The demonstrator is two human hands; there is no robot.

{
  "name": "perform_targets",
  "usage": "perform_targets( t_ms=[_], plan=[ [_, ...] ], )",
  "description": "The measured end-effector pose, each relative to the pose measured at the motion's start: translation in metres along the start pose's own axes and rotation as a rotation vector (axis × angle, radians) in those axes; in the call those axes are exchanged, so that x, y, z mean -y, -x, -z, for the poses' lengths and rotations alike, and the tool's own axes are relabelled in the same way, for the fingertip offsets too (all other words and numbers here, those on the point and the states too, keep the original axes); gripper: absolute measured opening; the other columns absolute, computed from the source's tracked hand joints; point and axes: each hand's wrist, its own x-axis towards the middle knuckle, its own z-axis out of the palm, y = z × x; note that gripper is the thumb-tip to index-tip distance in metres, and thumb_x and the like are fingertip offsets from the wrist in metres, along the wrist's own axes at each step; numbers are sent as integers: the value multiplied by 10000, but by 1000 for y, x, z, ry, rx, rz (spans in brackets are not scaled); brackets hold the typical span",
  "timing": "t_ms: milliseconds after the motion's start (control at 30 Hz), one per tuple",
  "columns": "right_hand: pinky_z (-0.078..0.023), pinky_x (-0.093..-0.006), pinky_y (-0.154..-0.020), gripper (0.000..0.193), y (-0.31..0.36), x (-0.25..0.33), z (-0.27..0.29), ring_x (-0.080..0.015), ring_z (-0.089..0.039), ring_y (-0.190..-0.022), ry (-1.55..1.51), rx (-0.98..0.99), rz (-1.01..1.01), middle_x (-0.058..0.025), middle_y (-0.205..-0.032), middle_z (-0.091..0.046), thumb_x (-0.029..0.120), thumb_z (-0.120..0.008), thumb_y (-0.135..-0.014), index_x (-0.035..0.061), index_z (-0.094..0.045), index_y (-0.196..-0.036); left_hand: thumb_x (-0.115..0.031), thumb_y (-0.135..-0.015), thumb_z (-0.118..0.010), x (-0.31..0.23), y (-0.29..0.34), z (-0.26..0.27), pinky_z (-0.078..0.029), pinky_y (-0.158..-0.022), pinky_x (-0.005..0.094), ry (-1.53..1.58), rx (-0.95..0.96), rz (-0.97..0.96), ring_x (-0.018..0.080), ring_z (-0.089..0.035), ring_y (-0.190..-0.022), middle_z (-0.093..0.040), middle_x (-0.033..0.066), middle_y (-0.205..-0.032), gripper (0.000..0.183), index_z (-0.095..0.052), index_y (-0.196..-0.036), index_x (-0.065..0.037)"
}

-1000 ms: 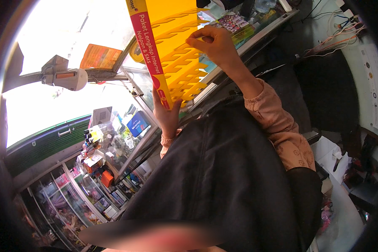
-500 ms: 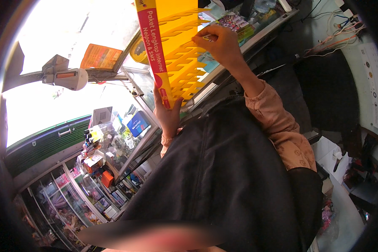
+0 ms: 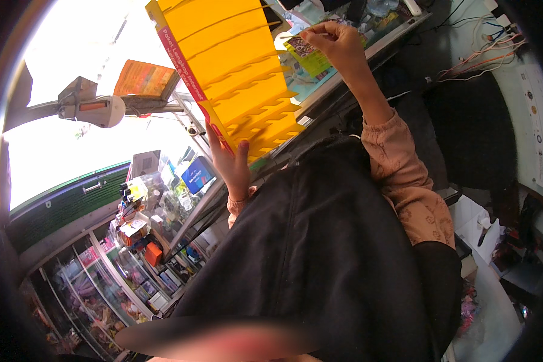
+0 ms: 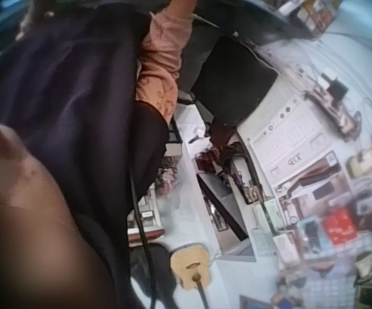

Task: The person organizes small retail items on a glass counter. They place several colorful packets into a yellow plastic tray, then wipe the counter surface with a cloth. The person continues arranging packets and other small items on the counter and in the tray.

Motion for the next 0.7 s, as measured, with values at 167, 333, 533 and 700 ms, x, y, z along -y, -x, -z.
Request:
perform_targets(
  t_ms=[167, 333, 533, 700],
  plan=[
    [-442, -183, -588, 324, -11, -3, -15, -46, -617, -679, 38, -40, 32, -18, -772, -683, 328, -765, -821, 40, -732, -966, 65, -876, -605, -3, -6, -6, -369, -1040, 310, 219, 3, 78, 179, -468, -1243, -434, 130, -1425, 769, -182, -1513, -13],
    [-410, -185, -532, 336, -26, -7, -30, -33, -568, -560, 142, -79, 90, 4, -668, -648, 368, -784, -796, 66, -747, -936, 50, -880, -612, -1, -3, -7, -369, -1043, 314, 282, 13, 95, 182, -472, -1243, -427, 128, -1431, 774, -176, -1515, -17],
    [-389, -239, -521, 287, -21, 6, -57, -42, -535, -509, 251, -97, 221, 23, -625, -644, 353, -812, -756, 78, -754, -812, 44, -876, -629, 1, -3, -14, -399, -1025, 313, 285, 18, 94, 183, -492, -1226, -437, 131, -1423, 791, -168, -1516, -18],
    [-351, -379, -770, 278, -11, 24, -76, -82, -562, -568, 213, -96, 173, 27, -643, -656, 369, -810, -741, 99, -755, -781, 49, -873, -638, -1, -3, -19, -433, -998, 312, 245, 44, 108, 182, -514, -1199, -448, 132, -1409, 804, -161, -1516, -19]
  ],
)
